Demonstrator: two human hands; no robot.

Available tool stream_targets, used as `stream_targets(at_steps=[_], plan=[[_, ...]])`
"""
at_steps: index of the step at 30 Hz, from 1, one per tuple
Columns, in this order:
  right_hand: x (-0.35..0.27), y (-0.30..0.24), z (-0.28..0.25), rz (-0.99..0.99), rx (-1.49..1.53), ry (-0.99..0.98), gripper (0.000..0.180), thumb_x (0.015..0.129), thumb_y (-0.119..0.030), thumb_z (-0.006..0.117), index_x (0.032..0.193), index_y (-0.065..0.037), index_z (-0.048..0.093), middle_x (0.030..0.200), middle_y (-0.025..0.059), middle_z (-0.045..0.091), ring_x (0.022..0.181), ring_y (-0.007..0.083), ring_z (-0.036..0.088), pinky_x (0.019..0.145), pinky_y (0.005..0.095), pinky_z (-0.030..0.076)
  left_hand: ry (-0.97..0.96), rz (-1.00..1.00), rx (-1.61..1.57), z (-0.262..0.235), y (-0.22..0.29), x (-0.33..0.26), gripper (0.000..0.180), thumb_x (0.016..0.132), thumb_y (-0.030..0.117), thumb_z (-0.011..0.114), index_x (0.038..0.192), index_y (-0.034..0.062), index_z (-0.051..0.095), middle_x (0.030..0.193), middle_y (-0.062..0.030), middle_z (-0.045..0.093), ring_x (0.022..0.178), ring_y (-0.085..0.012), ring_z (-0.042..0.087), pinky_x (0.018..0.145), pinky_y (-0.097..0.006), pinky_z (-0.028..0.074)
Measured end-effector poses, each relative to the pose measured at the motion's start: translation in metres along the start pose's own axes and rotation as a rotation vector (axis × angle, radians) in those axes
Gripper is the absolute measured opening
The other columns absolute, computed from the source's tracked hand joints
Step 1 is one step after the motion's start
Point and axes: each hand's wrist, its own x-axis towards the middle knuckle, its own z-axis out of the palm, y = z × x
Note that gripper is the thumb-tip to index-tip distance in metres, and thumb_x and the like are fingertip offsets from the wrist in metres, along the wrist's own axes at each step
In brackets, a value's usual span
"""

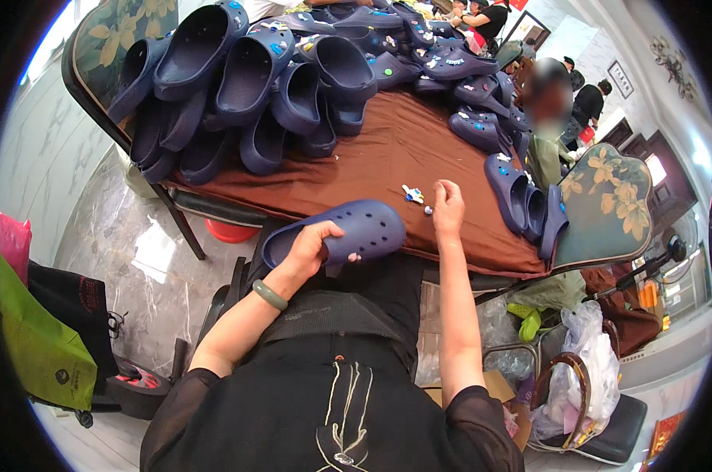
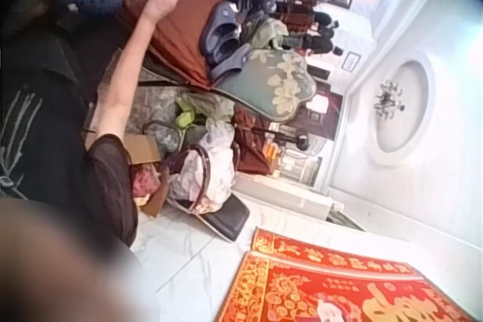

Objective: Manually attaching decorative charms and logos to the upper part of blue clog shoes.

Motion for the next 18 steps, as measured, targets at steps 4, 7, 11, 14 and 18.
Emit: stream_targets(at_steps=[4, 7, 11, 14, 18], plan=[[0.009, 0.073, -0.026, 0.02, -0.255, 0.05, 0.023, 0.082, -0.019, 0.065, 0.1, -0.005, 0.061, 0.092, 0.0118, 0.065, 0.087, 0.0236, 0.063, 0.08, 0.036, 0.047, -0.026, 0.092, -0.175, 0.03, 0.025, 0.013, 0.041, 0.082, 0.015, 0.054, 0.119, -0.0035, 0.046, 0.107, -0.014, 0.059, 0.093, -0.0251, 0.06, 0.084, -0.036, 0.049], [0.003, 0.063, -0.025, -0.207, -0.568, 0.153, 0.025, 0.079, -0.022, 0.067, 0.098, -0.006, 0.061, 0.087, 0.0101, 0.064, 0.081, 0.0259, 0.061, 0.081, 0.0419, 0.045, 0.062, 0.173, -0.167, 0.026, 0.018, 0.036, 0.039, 0.084, 0.019, 0.059, 0.117, 0.0004, 0.049, 0.109, -0.011, 0.06, 0.095, -0.0215, 0.06, 0.09, -0.035, 0.045], [-0.015, -0.016, -0.009, -0.312, -0.418, 0.069, 0.028, 0.084, -0.03, 0.063, 0.086, -0.002, 0.062, 0.069, 0.0092, 0.061, 0.065, 0.022, 0.059, 0.068, 0.0365, 0.047, 0.106, 0.25, -0.154, 0.029, 0.004, 0.043, 0.034, 0.083, 0.021, 0.065, 0.111, 0.0053, 0.053, 0.103, -0.0062, 0.062, 0.092, -0.0164, 0.06, 0.084, -0.031, 0.045], [-0.044, -0.038, 0.02, 0.18, 0.053, -0.511, 0.041, 0.091, -0.037, 0.055, 0.075, 0.0, 0.061, 0.059, 0.0036, 0.054, 0.056, 0.0107, 0.054, 0.053, 0.0268, 0.044, 0.098, 0.285, -0.163, 0.029, -0.001, 0.046, 0.029, 0.082, 0.021, 0.067, 0.106, 0.0074, 0.056, 0.1, -0.0043, 0.062, 0.09, -0.0149, 0.059, 0.082, -0.03, 0.045], [-0.061, -0.079, 0.051, 0.199, -0.231, -0.583, 0.062, 0.085, -0.054, 0.053, 0.065, 0.004, 0.059, 0.06, 0.0182, 0.058, 0.058, 0.0217, 0.06, 0.058, 0.0361, 0.045, 0.099, 0.274, -0.119, 0.02, -0.004, 0.045, 0.025, 0.082, 0.022, 0.067, 0.101, 0.0091, 0.058, 0.096, -0.0016, 0.062, 0.087, -0.0126, 0.058, 0.08, -0.029, 0.045]])
